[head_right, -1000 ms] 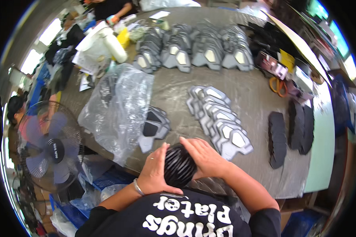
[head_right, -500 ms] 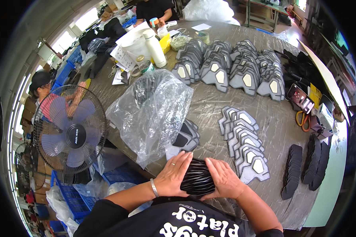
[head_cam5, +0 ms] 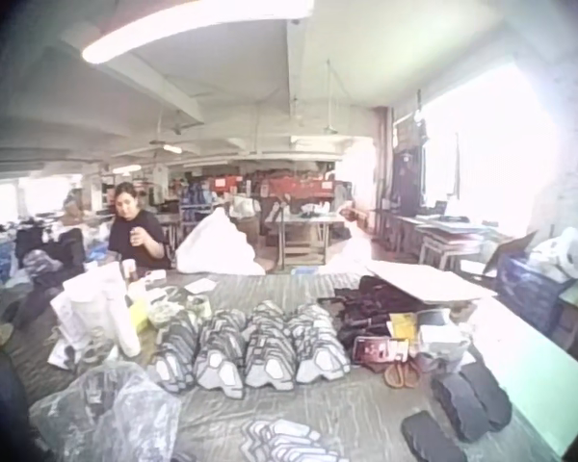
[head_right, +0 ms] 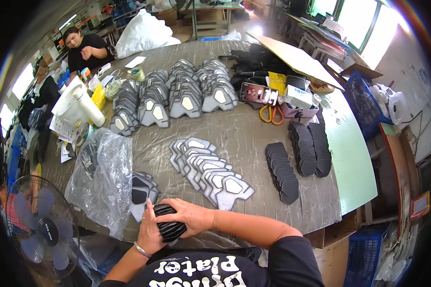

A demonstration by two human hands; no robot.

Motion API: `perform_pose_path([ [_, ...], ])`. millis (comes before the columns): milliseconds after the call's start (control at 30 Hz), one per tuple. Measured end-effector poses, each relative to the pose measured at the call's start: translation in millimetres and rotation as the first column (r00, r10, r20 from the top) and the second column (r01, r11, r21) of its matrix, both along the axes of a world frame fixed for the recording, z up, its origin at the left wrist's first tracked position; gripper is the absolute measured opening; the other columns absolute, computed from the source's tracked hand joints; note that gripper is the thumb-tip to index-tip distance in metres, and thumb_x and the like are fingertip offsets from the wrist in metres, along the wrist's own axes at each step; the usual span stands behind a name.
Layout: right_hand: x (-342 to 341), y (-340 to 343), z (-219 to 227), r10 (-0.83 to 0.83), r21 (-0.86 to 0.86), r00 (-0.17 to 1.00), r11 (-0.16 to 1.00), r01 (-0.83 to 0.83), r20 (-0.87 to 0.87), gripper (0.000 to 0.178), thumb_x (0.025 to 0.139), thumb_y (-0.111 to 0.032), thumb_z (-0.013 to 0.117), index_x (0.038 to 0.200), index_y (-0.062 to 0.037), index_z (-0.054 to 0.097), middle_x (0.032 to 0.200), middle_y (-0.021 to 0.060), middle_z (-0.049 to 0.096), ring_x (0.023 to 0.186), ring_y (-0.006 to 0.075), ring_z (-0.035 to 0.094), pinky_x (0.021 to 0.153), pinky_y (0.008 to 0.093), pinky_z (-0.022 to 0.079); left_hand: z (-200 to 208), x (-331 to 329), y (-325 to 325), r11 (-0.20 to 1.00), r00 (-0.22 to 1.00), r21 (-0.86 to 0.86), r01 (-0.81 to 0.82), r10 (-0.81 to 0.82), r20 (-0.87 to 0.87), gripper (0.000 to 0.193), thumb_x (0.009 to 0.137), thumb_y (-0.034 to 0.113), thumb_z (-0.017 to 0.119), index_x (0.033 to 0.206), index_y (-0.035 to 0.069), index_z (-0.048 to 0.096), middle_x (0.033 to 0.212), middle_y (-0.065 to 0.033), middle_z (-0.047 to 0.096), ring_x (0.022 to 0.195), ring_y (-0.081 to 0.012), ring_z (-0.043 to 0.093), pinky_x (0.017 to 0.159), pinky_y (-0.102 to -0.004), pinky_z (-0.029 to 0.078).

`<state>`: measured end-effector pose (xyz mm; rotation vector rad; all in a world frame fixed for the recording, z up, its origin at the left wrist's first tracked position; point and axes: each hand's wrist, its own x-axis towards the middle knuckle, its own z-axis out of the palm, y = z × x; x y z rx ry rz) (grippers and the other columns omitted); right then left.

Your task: The person attaches black patches onto padded cutout pieces by pressing them into place by hand, stacks the assembled pieces, and puts them into a clear plastic bag.

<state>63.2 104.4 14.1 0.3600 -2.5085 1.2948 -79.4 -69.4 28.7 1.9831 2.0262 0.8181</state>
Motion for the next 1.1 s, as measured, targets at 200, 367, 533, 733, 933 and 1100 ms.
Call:
perform_pose_path([
  [200, 2, -10, -6, -0.088, -0.037, 0.995, 0.996, 0.086, -0.056, 0.077, 0.059, -0.017, 0.085, 0.130, -0.0218, 0.055, 0.139, 0.0260, 0.038, 0.125, 0.0479, 0.044, 0.107, 0.0485, 0.039, 21, -22, -28, 0.998, 0.994, 0.026, 0.052, -0.054, 0.093, 0.127, 0.064, 0.053, 0.087, 0.150, -0.007, 0.017, 0.149, -0.0318, 0.033, 0.136, -0.0481, 0.037, 0.113, -0.0525, 0.029],
  [367, 14, 7, -1, -0.312, -0.131, 0.950, 0.942, 0.309, -0.003, 0.080, 0.057, -0.018, 0.086, 0.130, -0.0130, 0.053, 0.136, 0.0219, 0.045, 0.127, 0.0397, 0.046, 0.106, 0.0437, 0.040, -11, -53, -63, 0.826, 0.723, 0.345, -0.445, 0.559, -0.406, 0.109, 0.071, 0.059, 0.078, 0.147, -0.004, 0.031, 0.148, -0.0287, 0.036, 0.135, -0.0481, 0.035, 0.109, -0.0586, 0.030],
  [533, 13, 4, 28, -0.346, -0.714, 0.871, 0.504, 0.486, 0.349, 0.083, 0.065, -0.014, 0.083, 0.136, -0.0021, 0.042, 0.118, 0.0064, 0.056, 0.111, 0.0163, 0.054, 0.099, 0.0324, 0.043, -2, -85, -51, 0.668, 0.652, 0.383, -0.638, 0.733, -0.193, 0.026, 0.083, 0.021, 0.074, 0.106, 0.009, 0.072, 0.103, -0.0109, 0.062, 0.096, -0.0302, 0.058, 0.087, -0.0428, 0.044],
  [733, -46, -15, 57, -0.037, -0.839, 0.919, 0.394, 0.375, 0.393, 0.084, 0.066, -0.013, 0.082, 0.139, -0.0028, 0.042, 0.117, 0.0048, 0.056, 0.111, 0.0149, 0.053, 0.096, 0.0308, 0.044, 60, -105, -55, 0.545, 0.654, 0.388, -0.744, 0.714, 0.252, 0.018, 0.092, 0.017, 0.065, 0.099, 0.001, 0.071, 0.073, -0.0163, 0.064, 0.063, -0.0312, 0.063, 0.060, -0.0353, 0.049],
  [933, -176, -33, 72, -0.029, -0.771, 0.964, 0.593, 0.231, 0.266, 0.076, 0.072, -0.006, 0.082, 0.137, -0.0011, 0.044, 0.118, 0.0058, 0.060, 0.108, 0.0148, 0.058, 0.095, 0.0298, 0.047, 86, -97, -47, 0.554, 0.742, 0.552, -0.623, 0.641, 0.195, 0.025, 0.094, 0.008, 0.058, 0.115, -0.001, 0.067, 0.097, -0.0217, 0.071, 0.084, -0.0345, 0.072, 0.070, -0.0370, 0.055],
  [1100, -272, -3, 26, -0.348, -0.019, 0.928, 0.937, 0.349, -0.131, 0.092, 0.061, -0.029, 0.089, 0.140, -0.0100, 0.046, 0.135, 0.0173, 0.053, 0.125, 0.0325, 0.050, 0.106, 0.0407, 0.042, 94, -91, -39, 0.538, 0.798, 0.602, -0.591, 0.500, 0.337, 0.029, 0.094, 0.003, 0.055, 0.122, -0.005, 0.063, 0.101, -0.0225, 0.071, 0.080, -0.0263, 0.074, 0.067, -0.0305, 0.054],
])
